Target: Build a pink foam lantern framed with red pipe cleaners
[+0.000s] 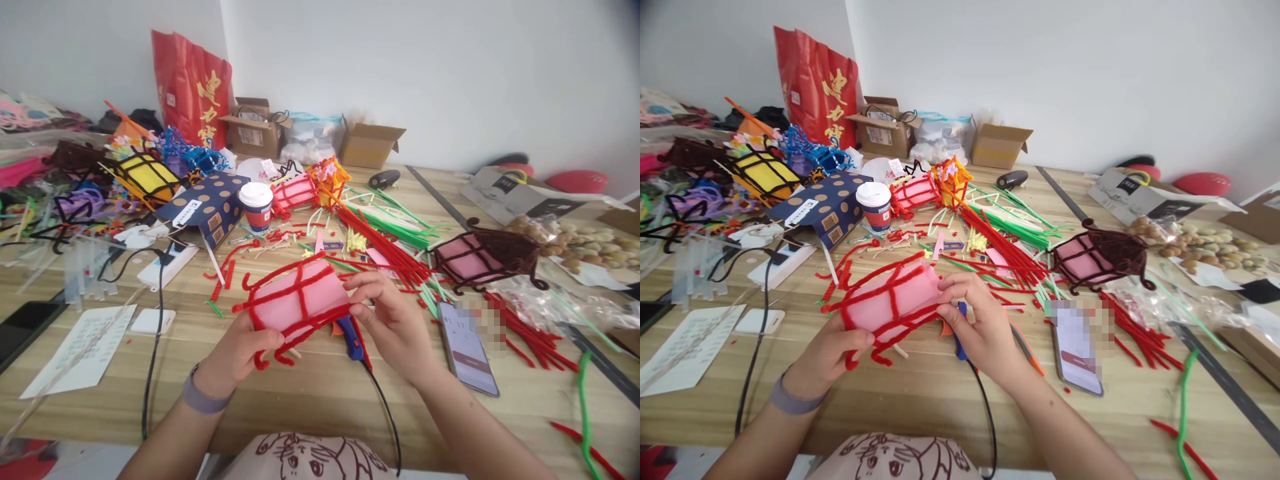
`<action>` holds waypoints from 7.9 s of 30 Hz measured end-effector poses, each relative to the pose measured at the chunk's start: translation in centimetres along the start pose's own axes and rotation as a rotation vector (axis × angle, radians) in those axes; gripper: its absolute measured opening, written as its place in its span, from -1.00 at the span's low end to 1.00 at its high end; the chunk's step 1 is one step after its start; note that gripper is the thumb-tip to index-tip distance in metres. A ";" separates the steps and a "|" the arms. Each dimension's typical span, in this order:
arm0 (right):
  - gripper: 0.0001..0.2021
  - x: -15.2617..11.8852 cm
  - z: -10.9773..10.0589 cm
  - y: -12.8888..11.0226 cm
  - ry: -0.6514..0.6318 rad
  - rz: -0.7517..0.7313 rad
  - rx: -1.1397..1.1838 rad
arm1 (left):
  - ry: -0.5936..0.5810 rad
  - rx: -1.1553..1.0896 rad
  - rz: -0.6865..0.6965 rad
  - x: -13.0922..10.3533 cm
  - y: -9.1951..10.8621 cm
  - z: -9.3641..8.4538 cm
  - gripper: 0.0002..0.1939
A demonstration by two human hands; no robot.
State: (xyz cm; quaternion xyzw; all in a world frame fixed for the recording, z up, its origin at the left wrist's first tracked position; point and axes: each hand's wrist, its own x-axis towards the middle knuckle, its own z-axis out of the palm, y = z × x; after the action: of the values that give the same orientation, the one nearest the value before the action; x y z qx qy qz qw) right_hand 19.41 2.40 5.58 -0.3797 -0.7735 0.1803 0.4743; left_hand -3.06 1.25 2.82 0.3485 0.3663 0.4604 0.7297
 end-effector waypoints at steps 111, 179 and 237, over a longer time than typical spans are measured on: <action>-0.70 -2.0 2.4 0.1 0.143 0.389 0.600 | -0.068 0.040 0.031 0.4 -1.6 -0.7 -0.58; -0.58 -0.2 1.2 0.4 0.356 0.640 0.745 | -0.145 0.372 0.140 0.4 -2.3 1.0 -0.71; -0.74 -6.2 2.4 3.5 -0.464 0.705 -0.746 | 0.317 -0.024 0.207 1.7 -2.3 -0.4 -0.65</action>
State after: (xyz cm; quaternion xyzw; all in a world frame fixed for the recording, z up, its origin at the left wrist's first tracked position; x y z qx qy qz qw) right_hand 20.41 0.16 -1.51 -0.7076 -0.6952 0.1211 0.0364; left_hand -1.94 2.16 0.28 0.2988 0.4332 0.5867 0.6156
